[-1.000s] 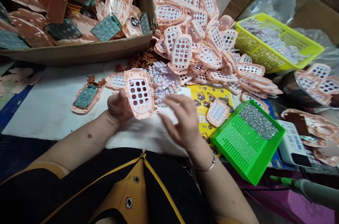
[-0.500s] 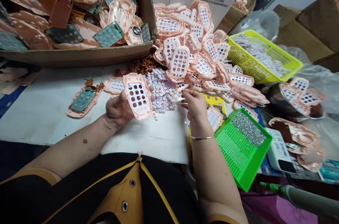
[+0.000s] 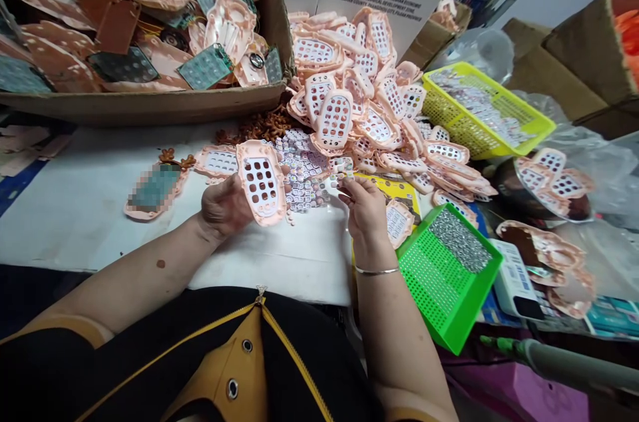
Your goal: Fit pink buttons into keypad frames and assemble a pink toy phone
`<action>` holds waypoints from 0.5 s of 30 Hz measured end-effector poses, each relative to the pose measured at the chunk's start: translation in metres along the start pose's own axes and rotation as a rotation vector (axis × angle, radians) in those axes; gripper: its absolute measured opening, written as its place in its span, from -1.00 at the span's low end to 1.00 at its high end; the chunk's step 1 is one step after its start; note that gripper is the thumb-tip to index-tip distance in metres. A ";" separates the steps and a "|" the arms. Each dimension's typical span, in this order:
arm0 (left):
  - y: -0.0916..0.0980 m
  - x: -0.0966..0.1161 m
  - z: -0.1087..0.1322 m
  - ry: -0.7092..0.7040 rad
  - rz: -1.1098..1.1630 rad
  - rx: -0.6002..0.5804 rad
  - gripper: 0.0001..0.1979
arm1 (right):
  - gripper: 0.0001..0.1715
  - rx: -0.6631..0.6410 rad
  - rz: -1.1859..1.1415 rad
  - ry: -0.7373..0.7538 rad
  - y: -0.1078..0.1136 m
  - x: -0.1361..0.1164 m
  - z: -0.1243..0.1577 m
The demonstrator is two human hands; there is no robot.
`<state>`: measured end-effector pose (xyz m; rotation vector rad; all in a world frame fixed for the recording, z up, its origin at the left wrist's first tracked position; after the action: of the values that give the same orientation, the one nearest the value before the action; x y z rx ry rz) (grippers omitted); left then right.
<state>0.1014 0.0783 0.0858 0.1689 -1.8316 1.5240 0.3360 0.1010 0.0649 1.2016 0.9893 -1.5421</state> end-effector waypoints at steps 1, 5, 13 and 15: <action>0.001 -0.001 0.000 0.002 0.001 -0.003 -0.26 | -0.67 -0.008 -0.048 0.008 0.002 -0.001 0.003; 0.001 -0.003 0.000 0.009 -0.006 -0.021 -0.28 | -0.66 -0.035 -0.127 0.001 -0.001 -0.002 0.017; -0.001 -0.005 0.001 0.032 -0.041 -0.050 -0.30 | -0.65 -0.083 -0.154 0.072 -0.019 -0.017 0.037; -0.003 -0.007 0.002 0.052 -0.048 -0.099 -0.31 | -0.67 -0.107 -0.152 0.106 -0.021 -0.021 0.040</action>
<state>0.1069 0.0735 0.0840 0.1239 -1.8443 1.3895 0.3082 0.0723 0.0943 1.1654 1.2418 -1.5337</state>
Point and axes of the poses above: each hand's wrist, its own z-axis away from the middle knuckle, its own y-axis out of the back of the hand, x = y × z, the point moved 6 cm from there along -z, towards the middle knuckle, and after that the axes turned 4 degrees about -x, right-handed, at the moved point
